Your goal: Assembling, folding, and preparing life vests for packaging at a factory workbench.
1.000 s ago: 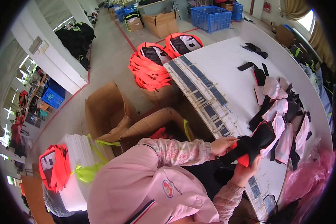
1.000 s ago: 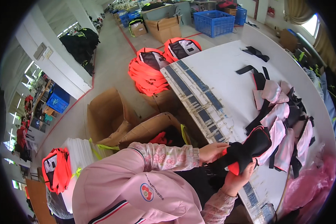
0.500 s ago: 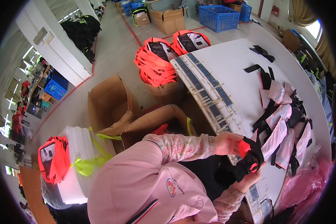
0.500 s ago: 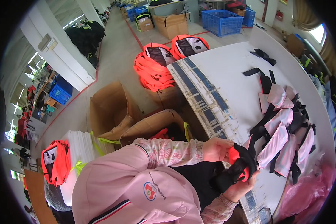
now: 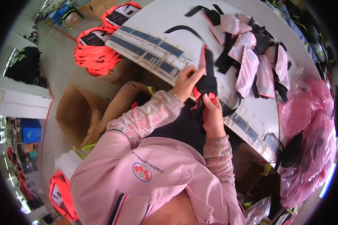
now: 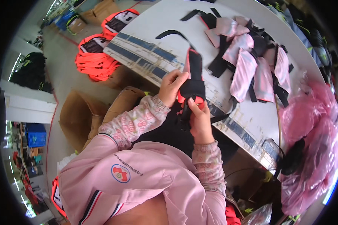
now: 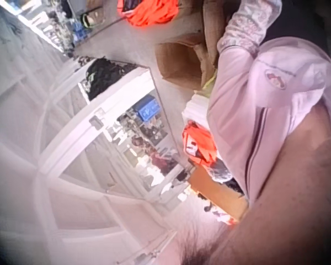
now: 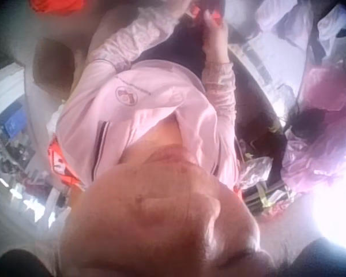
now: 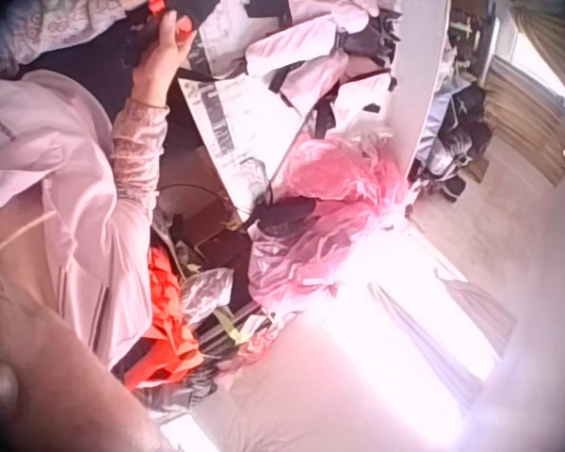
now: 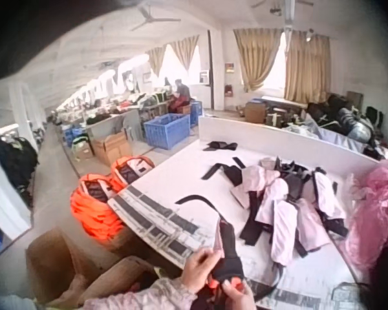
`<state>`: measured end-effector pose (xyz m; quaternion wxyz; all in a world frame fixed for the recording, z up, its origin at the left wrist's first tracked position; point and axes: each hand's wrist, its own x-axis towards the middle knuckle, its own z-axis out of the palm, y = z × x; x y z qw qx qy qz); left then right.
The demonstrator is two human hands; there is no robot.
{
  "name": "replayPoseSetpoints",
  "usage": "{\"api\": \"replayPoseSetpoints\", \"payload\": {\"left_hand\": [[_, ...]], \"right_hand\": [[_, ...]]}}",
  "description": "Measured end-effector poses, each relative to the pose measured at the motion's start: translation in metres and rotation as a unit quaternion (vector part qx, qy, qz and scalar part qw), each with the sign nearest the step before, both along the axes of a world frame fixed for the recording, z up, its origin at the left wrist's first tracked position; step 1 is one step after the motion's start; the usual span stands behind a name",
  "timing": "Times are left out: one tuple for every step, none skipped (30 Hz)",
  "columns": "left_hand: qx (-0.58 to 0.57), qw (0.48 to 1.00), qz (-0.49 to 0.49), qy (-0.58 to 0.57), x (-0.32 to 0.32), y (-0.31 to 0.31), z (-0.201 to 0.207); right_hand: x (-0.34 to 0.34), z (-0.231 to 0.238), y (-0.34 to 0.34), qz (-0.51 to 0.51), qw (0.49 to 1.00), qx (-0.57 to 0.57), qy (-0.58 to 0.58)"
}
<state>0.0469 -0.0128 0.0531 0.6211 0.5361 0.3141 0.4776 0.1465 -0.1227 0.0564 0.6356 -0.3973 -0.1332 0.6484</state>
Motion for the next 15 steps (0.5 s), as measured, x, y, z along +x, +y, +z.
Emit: {"api": "replayPoseSetpoints", "payload": {"left_hand": [[0.178,0.974,0.112,0.081,0.002,0.006,0.001],[0.349,0.897,0.222,0.156,0.003,0.014,0.005],[0.473,0.811,0.271,0.213,-0.004,0.022,0.017],[0.473,0.808,0.277,0.215,-0.005,0.023,0.016],[0.471,0.846,0.138,0.21,-0.005,0.025,0.012],[0.457,0.865,0.004,0.208,-0.009,0.025,0.008],[0.413,0.88,-0.051,0.228,-0.011,0.027,-0.004],[0.372,0.864,-0.113,0.32,-0.011,0.024,-0.006],[0.349,0.86,-0.124,0.352,-0.011,0.018,-0.013],[0.29,0.881,-0.133,0.35,-0.006,0.016,-0.019],[0.264,0.896,-0.124,0.335,-0.004,0.015,-0.023],[0.239,0.91,-0.115,0.317,-0.002,0.013,-0.026],[0.236,0.921,-0.11,0.29,0.0,0.013,-0.035],[0.233,0.931,-0.113,0.259,0.005,0.012,-0.042],[0.187,0.947,-0.087,0.247,0.007,0.007,-0.044]], "right_hand": [[-0.001,-0.002,0.002,-0.034,0.999,-0.006,-0.033],[-0.004,-0.004,0.003,-0.064,0.996,-0.01,-0.065],[-0.011,0.003,0.004,-0.089,0.988,-0.003,-0.124],[-0.012,-0.004,0.004,-0.082,0.989,0.0,-0.124],[-0.013,-0.016,0.005,-0.131,0.964,0.057,-0.224],[-0.017,-0.023,0.006,-0.172,0.926,0.118,-0.314],[-0.016,-0.017,0.002,-0.125,0.929,0.118,-0.329],[-0.013,-0.024,-0.001,-0.116,0.901,0.102,-0.407],[-0.016,-0.024,-0.001,-0.116,0.879,0.104,-0.451],[-0.011,-0.031,-0.002,-0.117,0.807,0.095,-0.572],[-0.016,-0.02,-0.003,-0.111,0.84,0.111,-0.519],[-0.014,-0.02,-0.006,-0.094,0.802,0.092,-0.583],[-0.015,-0.016,-0.006,-0.082,0.782,0.094,-0.611],[-0.012,-0.018,-0.006,-0.072,0.774,0.07,-0.626],[-0.01,-0.018,-0.005,-0.06,0.78,0.063,-0.619]]}}
